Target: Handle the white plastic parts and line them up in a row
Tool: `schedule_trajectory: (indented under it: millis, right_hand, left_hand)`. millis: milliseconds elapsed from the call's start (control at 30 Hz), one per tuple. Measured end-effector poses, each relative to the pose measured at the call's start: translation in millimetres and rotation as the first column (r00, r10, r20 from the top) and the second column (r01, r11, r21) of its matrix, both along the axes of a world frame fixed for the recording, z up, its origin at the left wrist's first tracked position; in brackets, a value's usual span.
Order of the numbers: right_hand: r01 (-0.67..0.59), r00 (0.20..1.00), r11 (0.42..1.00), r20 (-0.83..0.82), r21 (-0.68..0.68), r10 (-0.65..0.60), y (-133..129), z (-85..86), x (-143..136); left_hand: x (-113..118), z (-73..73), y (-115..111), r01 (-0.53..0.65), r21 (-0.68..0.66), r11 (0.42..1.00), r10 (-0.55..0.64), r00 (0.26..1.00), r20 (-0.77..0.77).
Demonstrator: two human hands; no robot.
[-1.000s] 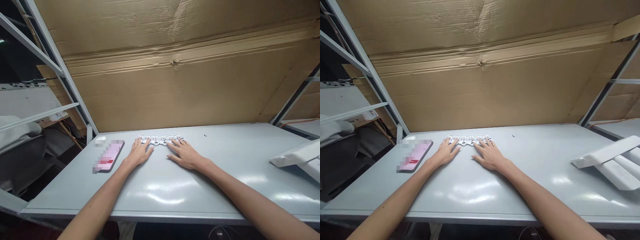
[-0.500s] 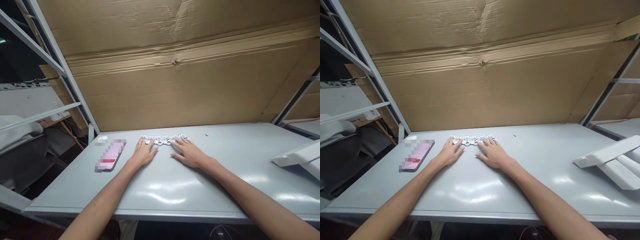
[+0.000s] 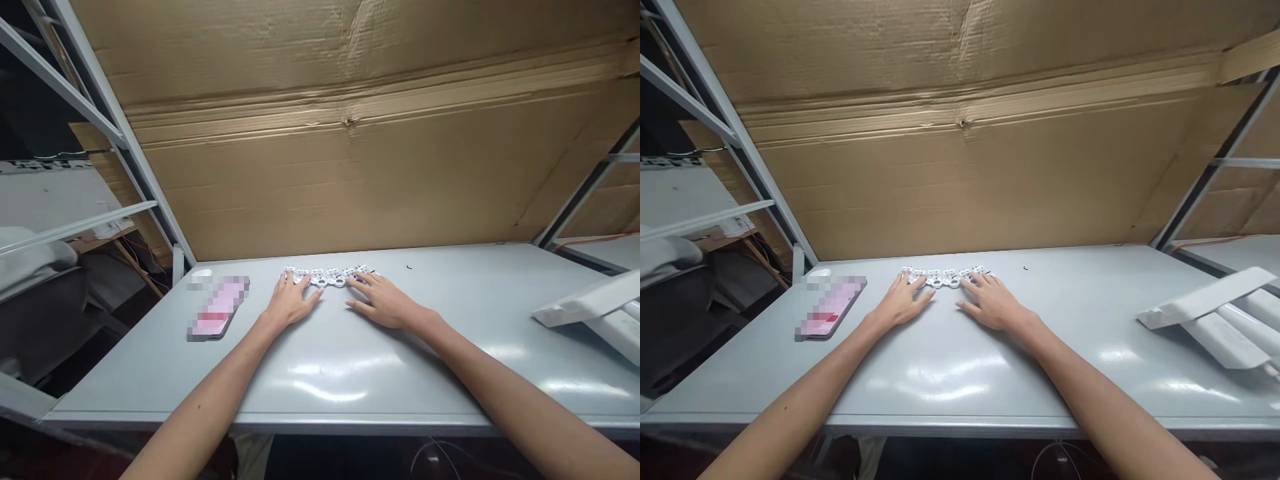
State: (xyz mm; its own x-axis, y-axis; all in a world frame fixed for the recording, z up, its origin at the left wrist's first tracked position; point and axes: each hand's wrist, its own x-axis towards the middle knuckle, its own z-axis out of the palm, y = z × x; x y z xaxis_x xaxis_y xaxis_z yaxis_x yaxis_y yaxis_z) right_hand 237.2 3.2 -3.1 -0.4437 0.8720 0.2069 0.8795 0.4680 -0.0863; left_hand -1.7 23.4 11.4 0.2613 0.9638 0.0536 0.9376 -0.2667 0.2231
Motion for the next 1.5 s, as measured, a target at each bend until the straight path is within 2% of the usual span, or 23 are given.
schedule_trajectory:
  millis: [400,600,733,833,1067,1500]
  right_hand:
    - [0.045,0.999,0.997,0.009,-0.056,-0.045,0,-2.1,-7]
    - [0.056,0.998,0.997,-0.007,-0.049,-0.056,3,-6.5,-8]
    - [0.041,0.999,0.998,-0.017,-0.053,-0.042,1,-5.7,-11]
    - [0.043,0.999,0.996,-0.019,-0.078,-0.045,-1,-4.7,-14]
    - [0.044,0.999,0.995,-0.005,-0.087,-0.045,0,-5.9,-16]
    - [0.033,0.999,0.997,-0.002,-0.068,-0.034,3,-9.9,-15]
  left_hand:
    - [-3,-4.8,-2,0.025,0.033,0.999,-0.025,0.999,-0.023]
    - [-3,-4.8,-13,-0.020,0.095,0.995,0.029,0.995,-0.092]
    - [-1,-6.0,-18,0.162,0.159,0.974,-0.144,0.982,-0.120]
    - [1,-7.1,-20,0.243,0.120,0.963,-0.229,0.966,-0.119]
    - [1,-6.9,-16,0.229,-0.012,0.973,-0.229,0.971,-0.068]
    - [-4,-11.7,-10,0.263,0.030,0.964,-0.261,0.963,-0.062]
